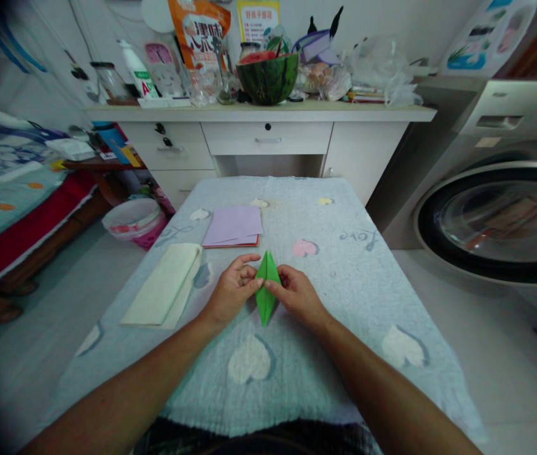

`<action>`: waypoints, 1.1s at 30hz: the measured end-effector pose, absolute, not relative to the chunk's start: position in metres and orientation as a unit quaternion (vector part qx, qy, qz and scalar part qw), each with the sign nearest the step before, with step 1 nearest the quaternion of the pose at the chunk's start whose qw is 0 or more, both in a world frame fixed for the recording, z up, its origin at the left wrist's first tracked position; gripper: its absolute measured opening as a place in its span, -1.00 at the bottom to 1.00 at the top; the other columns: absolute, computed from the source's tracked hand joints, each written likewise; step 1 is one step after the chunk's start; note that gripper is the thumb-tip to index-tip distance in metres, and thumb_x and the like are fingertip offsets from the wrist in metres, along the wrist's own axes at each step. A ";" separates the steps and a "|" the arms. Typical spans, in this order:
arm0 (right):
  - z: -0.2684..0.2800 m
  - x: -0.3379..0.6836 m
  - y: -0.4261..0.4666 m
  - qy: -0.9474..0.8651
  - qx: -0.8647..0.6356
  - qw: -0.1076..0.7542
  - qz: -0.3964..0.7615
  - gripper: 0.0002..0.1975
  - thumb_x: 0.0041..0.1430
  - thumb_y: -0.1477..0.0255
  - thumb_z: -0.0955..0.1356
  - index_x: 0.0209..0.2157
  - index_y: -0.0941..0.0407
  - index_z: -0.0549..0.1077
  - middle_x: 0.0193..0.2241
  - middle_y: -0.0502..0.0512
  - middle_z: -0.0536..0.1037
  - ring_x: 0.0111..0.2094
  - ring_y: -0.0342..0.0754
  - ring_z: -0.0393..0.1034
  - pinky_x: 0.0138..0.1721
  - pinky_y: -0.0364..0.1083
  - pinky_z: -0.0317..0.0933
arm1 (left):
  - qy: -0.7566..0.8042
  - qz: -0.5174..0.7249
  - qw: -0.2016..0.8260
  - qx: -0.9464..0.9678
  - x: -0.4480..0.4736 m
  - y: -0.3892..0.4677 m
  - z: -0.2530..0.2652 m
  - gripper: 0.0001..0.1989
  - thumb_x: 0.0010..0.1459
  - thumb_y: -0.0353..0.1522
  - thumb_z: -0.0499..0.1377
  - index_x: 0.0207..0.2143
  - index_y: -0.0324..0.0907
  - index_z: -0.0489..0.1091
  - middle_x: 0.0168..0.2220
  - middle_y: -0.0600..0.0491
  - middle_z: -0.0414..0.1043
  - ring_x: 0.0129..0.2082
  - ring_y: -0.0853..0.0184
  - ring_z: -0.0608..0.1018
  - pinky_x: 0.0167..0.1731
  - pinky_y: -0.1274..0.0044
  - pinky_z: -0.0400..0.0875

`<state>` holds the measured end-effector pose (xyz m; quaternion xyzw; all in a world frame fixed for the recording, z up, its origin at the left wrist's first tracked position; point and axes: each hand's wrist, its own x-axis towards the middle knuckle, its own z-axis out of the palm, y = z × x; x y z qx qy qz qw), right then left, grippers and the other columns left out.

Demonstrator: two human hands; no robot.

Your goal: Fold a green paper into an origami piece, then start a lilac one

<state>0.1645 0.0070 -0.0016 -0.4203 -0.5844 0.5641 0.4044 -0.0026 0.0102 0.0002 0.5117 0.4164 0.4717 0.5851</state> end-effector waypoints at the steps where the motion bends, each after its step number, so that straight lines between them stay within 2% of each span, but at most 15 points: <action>1: -0.001 0.164 0.007 -0.590 -0.422 0.398 0.561 -0.71 0.08 0.18 0.40 -0.33 0.12 0.41 -0.47 -0.02 0.43 -0.45 -0.13 0.30 -0.45 -0.13 0.19 | 0.417 0.471 0.586 0.511 -0.002 0.010 0.000 -0.48 -0.01 -0.32 0.29 0.01 -0.15 0.24 -0.46 0.21 0.31 -0.54 0.50 0.43 -0.52 0.67 0.23; 8: -0.004 0.166 0.008 -0.580 -0.418 0.399 0.574 -0.69 0.07 0.15 0.40 -0.33 0.13 0.45 -0.49 -0.03 0.44 -0.49 -0.15 0.26 -0.49 -0.15 0.14 | 0.408 0.444 0.587 0.541 -0.004 0.010 0.003 -0.56 0.01 -0.34 0.27 -0.04 -0.20 0.29 -0.47 0.19 0.31 -0.52 0.49 0.39 -0.50 0.65 0.23; 12: -0.004 0.167 0.007 -0.578 -0.419 0.398 0.576 -0.68 0.07 0.15 0.40 -0.31 0.13 0.46 -0.49 -0.02 0.44 -0.49 -0.14 0.26 -0.46 -0.15 0.14 | 0.415 0.440 0.579 0.547 -0.006 0.012 0.004 -0.58 -0.01 -0.38 0.28 -0.07 -0.22 0.32 -0.50 0.20 0.31 -0.54 0.51 0.37 -0.51 0.65 0.21; 21: -0.003 0.173 0.007 -0.582 -0.396 0.375 0.603 -0.67 0.09 0.12 0.39 -0.37 0.14 0.44 -0.47 0.00 0.45 -0.44 -0.12 0.29 -0.38 -0.12 0.19 | 0.419 0.450 0.590 0.523 -0.011 0.011 0.004 -0.62 -0.06 -0.33 0.33 -0.17 -0.20 0.34 -0.57 0.22 0.30 -0.58 0.49 0.37 -0.54 0.65 0.19; 30: 0.001 0.177 0.009 -0.574 -0.405 0.379 0.602 -0.63 0.07 0.12 0.41 -0.49 0.13 0.32 -0.59 -0.11 0.27 -0.56 -0.22 0.10 -0.51 -0.17 -0.03 | 0.419 0.455 0.591 0.518 -0.013 0.011 0.008 -0.63 -0.06 -0.34 0.33 -0.18 -0.21 0.35 -0.56 0.22 0.30 -0.57 0.50 0.36 -0.51 0.65 0.21; 33: 0.000 0.178 0.009 -0.567 -0.404 0.379 0.609 -0.63 0.07 0.12 0.41 -0.49 0.12 0.31 -0.61 -0.12 0.25 -0.57 -0.22 0.09 -0.51 -0.17 -0.05 | 0.414 0.456 0.597 0.514 -0.012 0.012 0.008 -0.63 -0.06 -0.32 0.33 -0.19 -0.21 0.35 -0.56 0.22 0.30 -0.56 0.50 0.37 -0.51 0.65 0.22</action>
